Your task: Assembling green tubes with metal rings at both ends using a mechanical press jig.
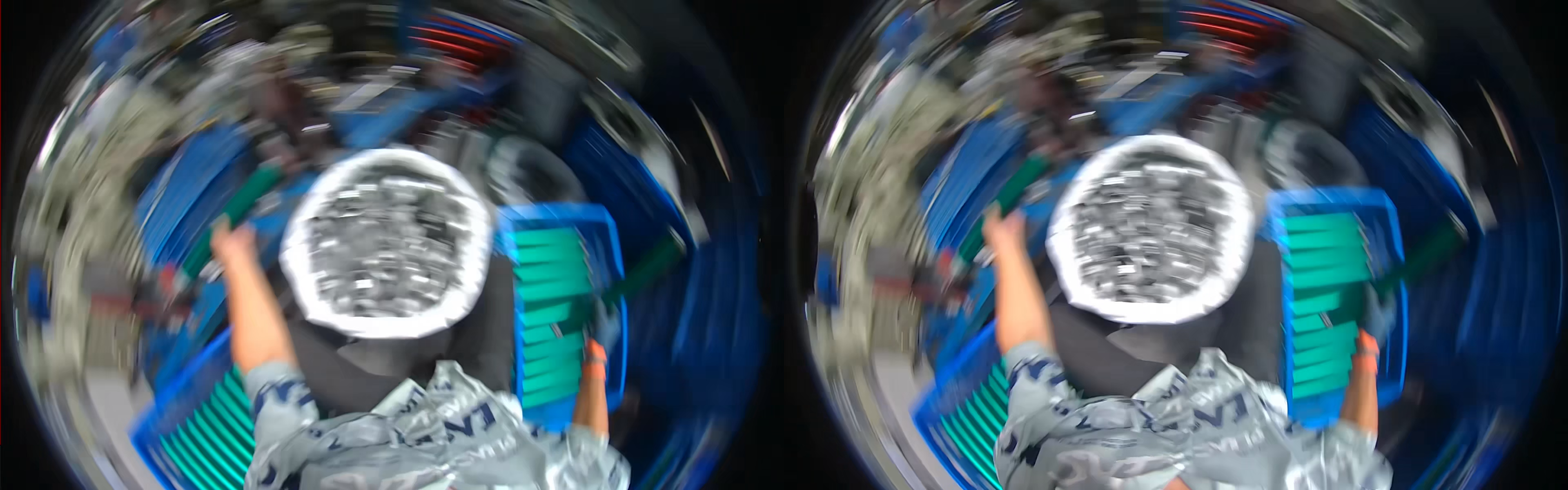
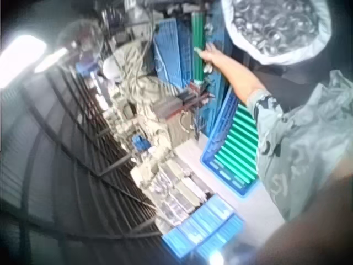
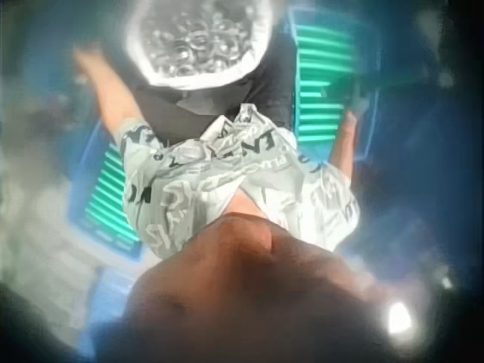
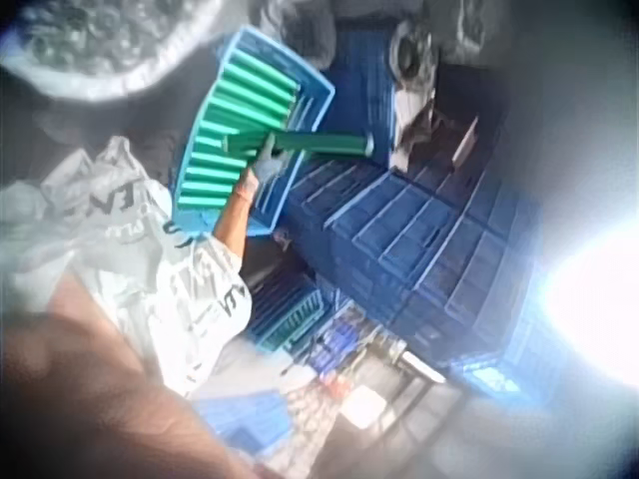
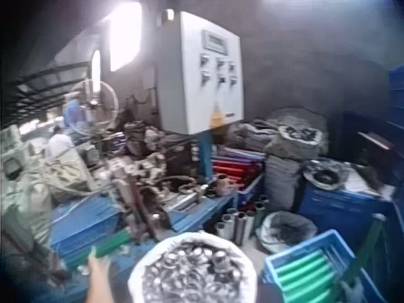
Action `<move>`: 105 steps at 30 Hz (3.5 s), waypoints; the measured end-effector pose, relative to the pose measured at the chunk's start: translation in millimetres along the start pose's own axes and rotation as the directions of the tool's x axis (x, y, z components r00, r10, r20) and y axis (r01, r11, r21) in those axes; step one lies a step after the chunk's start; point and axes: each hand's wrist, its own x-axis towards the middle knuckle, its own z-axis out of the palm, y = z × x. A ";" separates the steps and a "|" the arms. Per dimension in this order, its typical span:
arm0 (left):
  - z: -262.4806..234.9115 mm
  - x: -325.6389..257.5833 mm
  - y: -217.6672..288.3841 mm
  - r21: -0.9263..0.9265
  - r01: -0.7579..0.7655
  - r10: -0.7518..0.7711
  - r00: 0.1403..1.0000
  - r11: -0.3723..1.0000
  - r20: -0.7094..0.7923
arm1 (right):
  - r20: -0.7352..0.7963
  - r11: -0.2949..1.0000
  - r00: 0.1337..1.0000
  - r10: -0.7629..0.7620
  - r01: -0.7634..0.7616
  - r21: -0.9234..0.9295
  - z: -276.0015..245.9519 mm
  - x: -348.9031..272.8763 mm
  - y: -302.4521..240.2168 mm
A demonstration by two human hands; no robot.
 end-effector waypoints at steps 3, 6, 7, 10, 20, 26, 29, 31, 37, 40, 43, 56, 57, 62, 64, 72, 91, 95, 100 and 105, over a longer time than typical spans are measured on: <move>3.0 7.6 14.5 -0.651 0.755 -0.667 0.449 -0.072 0.595 | -0.187 0.977 0.975 0.120 -0.149 -0.149 -72.1 -54.2 68.2; 61.9 -48.3 62.3 -0.484 0.843 -0.712 0.487 0.233 0.505 | -0.514 0.698 0.808 0.289 -0.545 -0.464 -158.5 -101.7 149.1; 72.4 -78.7 66.7 -0.498 0.811 -0.712 0.542 0.306 0.445 | -0.554 0.668 0.765 0.328 -0.603 -0.436 -169.1 -108.1 170.9; 79.2 -119.1 107.8 -0.483 0.809 -0.703 0.557 0.336 0.443 | -0.584 0.604 0.723 0.369 -0.664 -0.441 -164.6 -110.3 222.4; 33.6 -189.6 205.3 -0.311 0.786 -0.632 0.616 0.534 0.470 | -0.108 0.625 0.635 0.765 -0.772 -0.112 -69.8 -29.0 271.2; -45.7 -227.0 219.8 -0.113 0.677 -0.635 0.726 0.727 0.266 | -0.097 0.676 0.944 0.315 -0.294 -0.675 -81.3 -1.6 228.7; -84.2 -257.1 209.0 -0.035 0.694 -0.674 0.710 0.719 0.205 | -0.237 0.838 0.962 0.135 -0.239 -0.491 -128.4 89.2 209.1; -83.4 -283.0 204.9 0.087 0.702 -0.704 0.686 0.707 0.184 | -0.328 0.671 0.912 -0.245 -0.085 -0.737 -167.3 143.2 224.6; -81.8 -342.2 193.4 0.219 0.712 -0.745 0.649 0.667 0.156 | -0.245 0.557 0.959 0.143 -0.283 -0.781 -238.9 256.0 248.0; -101.3 -357.5 189.9 0.248 0.725 -0.762 0.638 0.643 0.109 | -0.319 0.741 0.917 0.241 -0.386 -0.549 -217.4 258.2 250.9; -97.1 -369.3 182.1 0.209 0.747 -0.772 0.630 0.631 0.083 | -0.352 0.849 0.929 0.115 -0.276 -0.451 -210.3 241.1 258.8; -158.1 -421.2 100.0 0.711 0.431 -0.621 0.784 0.555 0.009 | -0.151 0.738 0.873 -0.464 0.286 -0.611 -68.1 211.9 154.7; -208.8 -469.6 98.1 0.817 0.392 -0.592 0.802 0.423 -0.079 | -0.012 0.966 0.998 -0.068 0.062 -0.252 10.4 167.7 102.5; -238.8 -556.8 76.8 0.726 0.669 -0.781 0.536 0.161 -0.321 | 0.372 0.870 0.787 -0.492 0.439 0.222 171.7 38.6 -51.4; -246.0 -565.7 81.5 0.653 0.743 -0.782 0.493 0.150 -0.381 | 0.641 0.778 0.535 -0.551 0.607 0.162 236.5 -20.6 -73.0; -273.5 -533.8 65.5 0.805 0.489 -0.440 0.837 0.335 -0.325 | 0.920 0.096 0.259 -0.295 0.966 -0.241 404.6 -88.1 -46.3; -361.0 -509.7 90.0 0.517 0.792 -0.767 0.540 0.324 -0.347 | 0.984 0.172 0.120 0.131 0.975 -0.142 390.3 -66.1 -82.4; -309.8 -427.0 171.0 0.329 0.642 -0.599 0.766 0.692 -0.235 | 0.922 0.510 0.329 -0.206 0.840 -0.186 386.6 -99.2 -104.1; -211.9 -328.0 324.3 0.441 0.284 -0.376 0.917 0.851 0.134 | 0.960 0.633 0.221 0.174 -0.771 0.063 379.5 -124.2 -99.8; -137.2 -294.4 415.9 0.307 -0.062 -0.121 0.831 0.950 0.543 | 0.946 0.662 0.305 0.111 -0.733 0.159 356.9 -129.2 -98.1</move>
